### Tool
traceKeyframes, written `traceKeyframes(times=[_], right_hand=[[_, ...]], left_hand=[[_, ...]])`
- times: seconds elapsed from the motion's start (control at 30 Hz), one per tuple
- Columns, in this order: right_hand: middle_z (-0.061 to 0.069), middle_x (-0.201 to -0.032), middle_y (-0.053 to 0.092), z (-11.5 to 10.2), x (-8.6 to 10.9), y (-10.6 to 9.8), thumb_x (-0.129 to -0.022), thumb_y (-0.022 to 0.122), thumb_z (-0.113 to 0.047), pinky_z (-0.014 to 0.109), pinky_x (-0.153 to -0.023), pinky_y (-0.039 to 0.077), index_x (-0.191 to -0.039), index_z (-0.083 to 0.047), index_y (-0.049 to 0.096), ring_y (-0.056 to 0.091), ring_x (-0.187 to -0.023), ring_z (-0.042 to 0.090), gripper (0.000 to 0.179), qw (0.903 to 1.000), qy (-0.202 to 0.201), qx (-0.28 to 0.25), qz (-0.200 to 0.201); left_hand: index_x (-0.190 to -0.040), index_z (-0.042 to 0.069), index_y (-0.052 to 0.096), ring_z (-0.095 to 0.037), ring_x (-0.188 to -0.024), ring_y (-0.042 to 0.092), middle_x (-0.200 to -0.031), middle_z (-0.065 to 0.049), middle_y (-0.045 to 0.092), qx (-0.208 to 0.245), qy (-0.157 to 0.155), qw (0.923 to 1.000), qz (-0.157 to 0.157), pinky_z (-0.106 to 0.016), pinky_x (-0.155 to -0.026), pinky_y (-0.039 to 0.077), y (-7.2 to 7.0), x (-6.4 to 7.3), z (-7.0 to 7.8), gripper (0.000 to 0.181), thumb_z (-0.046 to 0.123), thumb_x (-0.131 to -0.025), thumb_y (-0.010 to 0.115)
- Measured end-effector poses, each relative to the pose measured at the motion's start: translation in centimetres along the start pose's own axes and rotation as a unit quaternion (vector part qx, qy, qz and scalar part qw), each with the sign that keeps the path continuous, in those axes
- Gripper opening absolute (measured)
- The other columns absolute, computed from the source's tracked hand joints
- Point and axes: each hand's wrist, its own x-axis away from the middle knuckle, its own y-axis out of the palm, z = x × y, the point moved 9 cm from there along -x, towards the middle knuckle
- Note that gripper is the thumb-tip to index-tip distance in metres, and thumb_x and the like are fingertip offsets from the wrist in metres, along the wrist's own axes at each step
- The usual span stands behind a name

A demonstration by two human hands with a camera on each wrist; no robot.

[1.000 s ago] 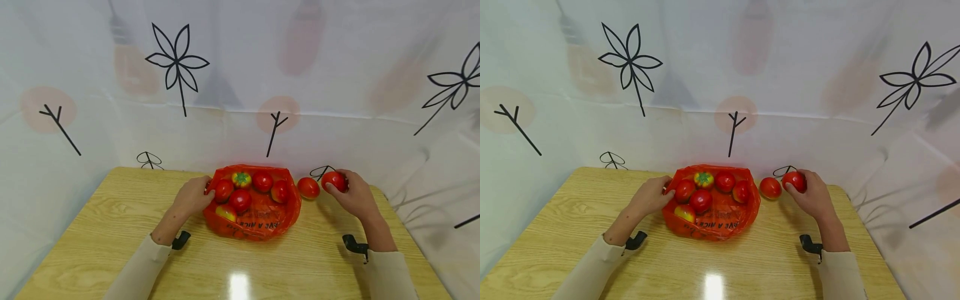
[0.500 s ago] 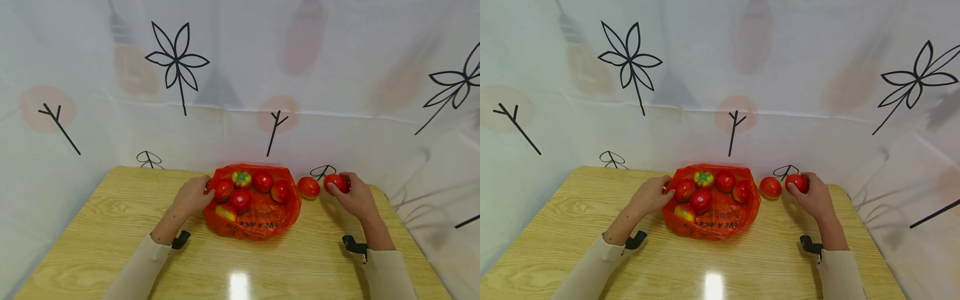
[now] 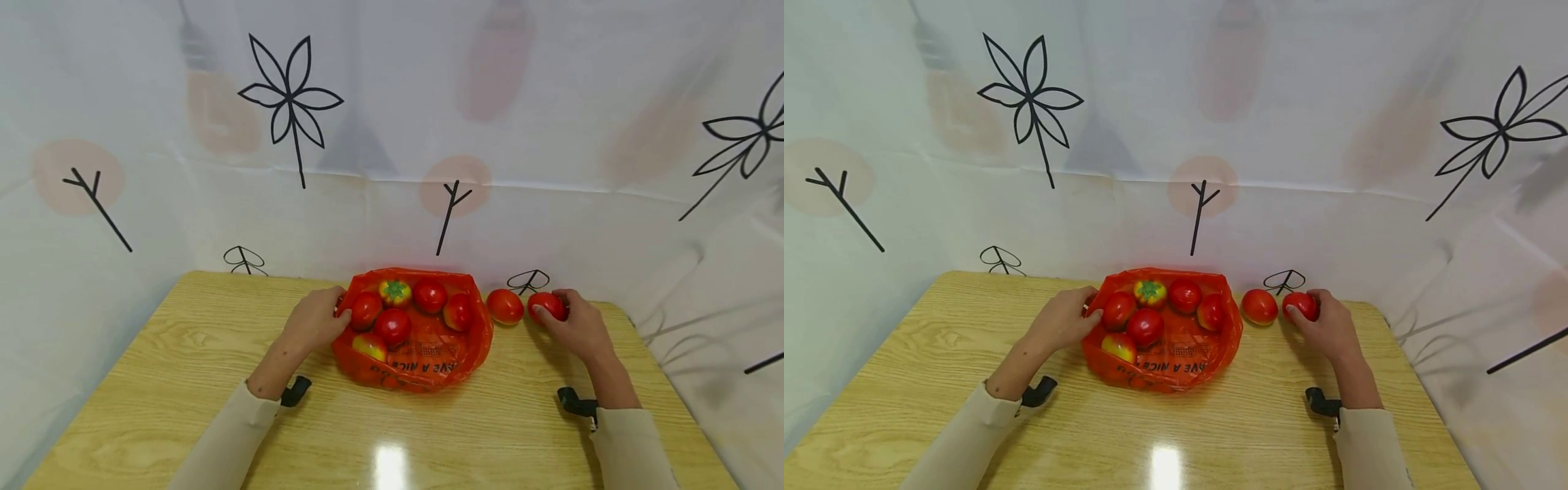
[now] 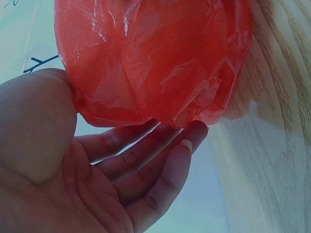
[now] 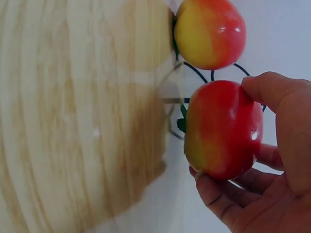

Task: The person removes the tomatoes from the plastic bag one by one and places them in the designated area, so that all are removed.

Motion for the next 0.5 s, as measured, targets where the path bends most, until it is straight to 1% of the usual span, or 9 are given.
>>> traceKeyframes(times=[0.23,0.4,0.5], right_hand=[[0.039,-0.131,0.057,0.39,-0.07,0.49,-0.104,0.066,-0.039,0.066,-0.093,0.054,-0.143,0.015,0.045,0.058,-0.110,0.053,0.069,0.9999,0.004,0.003,-0.009],[0.040,-0.133,0.056,0.68,-0.15,0.80,-0.105,0.064,-0.040,0.067,-0.093,0.054,-0.145,0.015,0.043,0.057,-0.111,0.054,0.071,0.9998,0.007,0.007,-0.017],[0.040,-0.132,0.056,0.62,-0.17,0.83,-0.105,0.063,-0.042,0.065,-0.092,0.054,-0.146,0.015,0.043,0.058,-0.109,0.052,0.073,0.9998,0.006,0.008,-0.018]], left_hand=[[-0.123,0.001,0.069,-0.021,-0.079,0.061,-0.098,-0.007,0.071,0.002,0.001,1.0000,-0.003,-0.034,-0.069,0.055,-0.02,0.01,0.05,0.030,0.019,-0.099,0.070],[-0.121,0.001,0.069,-0.022,-0.077,0.060,-0.094,-0.006,0.070,-0.002,0.002,1.0000,-0.005,-0.034,-0.066,0.053,0.06,-0.04,0.04,0.029,0.019,-0.099,0.069],[-0.121,0.001,0.069,-0.021,-0.076,0.059,-0.093,-0.006,0.069,-0.003,0.003,1.0000,-0.006,-0.033,-0.065,0.052,0.08,-0.04,0.04,0.029,0.019,-0.099,0.069]])
